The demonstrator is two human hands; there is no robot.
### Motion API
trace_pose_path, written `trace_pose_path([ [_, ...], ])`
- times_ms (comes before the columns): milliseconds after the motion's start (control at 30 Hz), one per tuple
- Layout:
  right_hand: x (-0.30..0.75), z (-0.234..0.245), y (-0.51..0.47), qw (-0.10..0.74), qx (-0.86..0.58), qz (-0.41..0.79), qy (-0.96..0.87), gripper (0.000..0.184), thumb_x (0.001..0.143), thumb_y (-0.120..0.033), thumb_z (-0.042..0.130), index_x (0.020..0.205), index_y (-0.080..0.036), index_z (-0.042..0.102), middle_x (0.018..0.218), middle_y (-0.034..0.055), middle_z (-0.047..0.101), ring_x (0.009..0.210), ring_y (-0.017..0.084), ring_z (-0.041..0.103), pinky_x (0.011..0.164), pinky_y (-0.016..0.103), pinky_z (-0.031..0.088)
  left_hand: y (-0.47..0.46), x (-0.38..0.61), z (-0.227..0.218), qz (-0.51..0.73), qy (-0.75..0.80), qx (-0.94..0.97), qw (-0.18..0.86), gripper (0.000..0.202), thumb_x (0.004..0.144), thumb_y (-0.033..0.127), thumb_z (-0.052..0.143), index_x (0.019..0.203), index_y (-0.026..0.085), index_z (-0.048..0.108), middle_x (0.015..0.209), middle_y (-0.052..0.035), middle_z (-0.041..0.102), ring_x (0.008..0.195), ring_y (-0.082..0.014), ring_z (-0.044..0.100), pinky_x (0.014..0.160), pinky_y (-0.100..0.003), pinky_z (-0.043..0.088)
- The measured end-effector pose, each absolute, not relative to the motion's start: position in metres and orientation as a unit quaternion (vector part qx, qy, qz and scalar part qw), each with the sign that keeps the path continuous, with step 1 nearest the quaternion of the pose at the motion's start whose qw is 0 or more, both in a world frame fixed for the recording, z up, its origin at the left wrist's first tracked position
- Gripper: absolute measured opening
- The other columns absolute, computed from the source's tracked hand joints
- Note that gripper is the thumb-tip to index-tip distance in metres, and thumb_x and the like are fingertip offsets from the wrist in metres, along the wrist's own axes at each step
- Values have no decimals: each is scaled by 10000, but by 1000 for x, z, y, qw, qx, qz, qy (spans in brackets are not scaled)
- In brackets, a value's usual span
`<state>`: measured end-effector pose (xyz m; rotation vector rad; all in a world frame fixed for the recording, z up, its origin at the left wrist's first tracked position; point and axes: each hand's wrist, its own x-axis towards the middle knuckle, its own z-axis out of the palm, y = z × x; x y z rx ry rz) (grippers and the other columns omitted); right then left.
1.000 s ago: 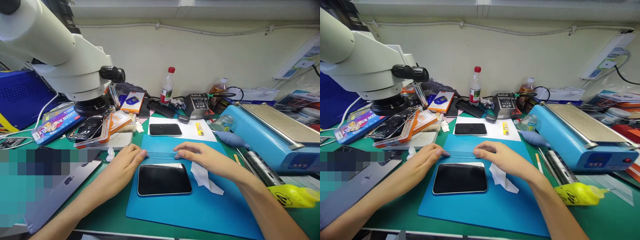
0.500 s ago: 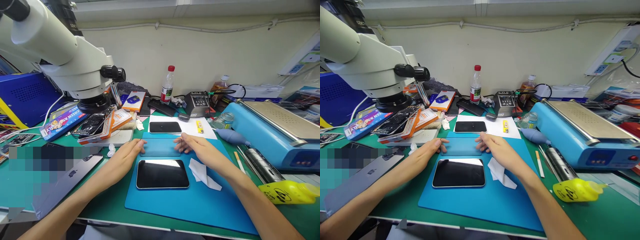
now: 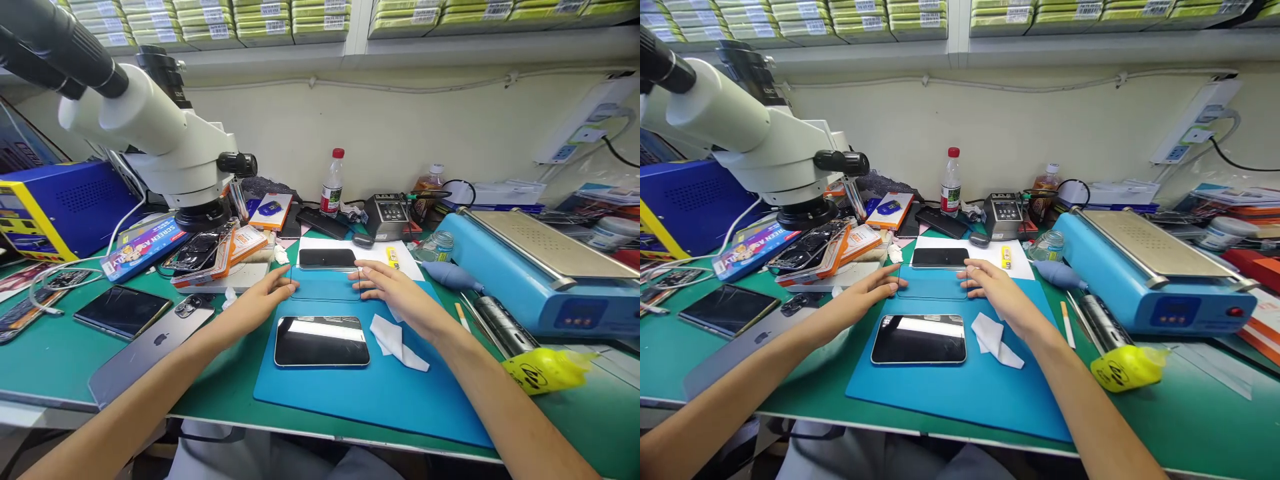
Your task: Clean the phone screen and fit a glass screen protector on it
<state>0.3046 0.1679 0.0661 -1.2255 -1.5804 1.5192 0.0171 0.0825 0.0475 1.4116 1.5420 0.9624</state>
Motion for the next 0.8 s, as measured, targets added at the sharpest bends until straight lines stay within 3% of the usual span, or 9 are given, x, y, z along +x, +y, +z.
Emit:
trace_pose_path([
  [367,307,61,171,366,-472,566,-569,430,1048,-459,703,1398,-216,649,1438,108,658,1231,257,686,1042,501,600,101,26,45,375,622,569,385,391,1072,404,719,1413,220,666,1457,-116,681,1222,-290,720,1026,-525,619],
  [800,305,51,177,394,-501,514,-574,402,1058,-466,687,1385,-233,659,1444,107,657,1220,246,688,1038,484,603,94,26,32,358,661,572,329,408,1074,416,711,1437,237,659,1527,-122,644,1292,-309,689,1086,-562,584],
])
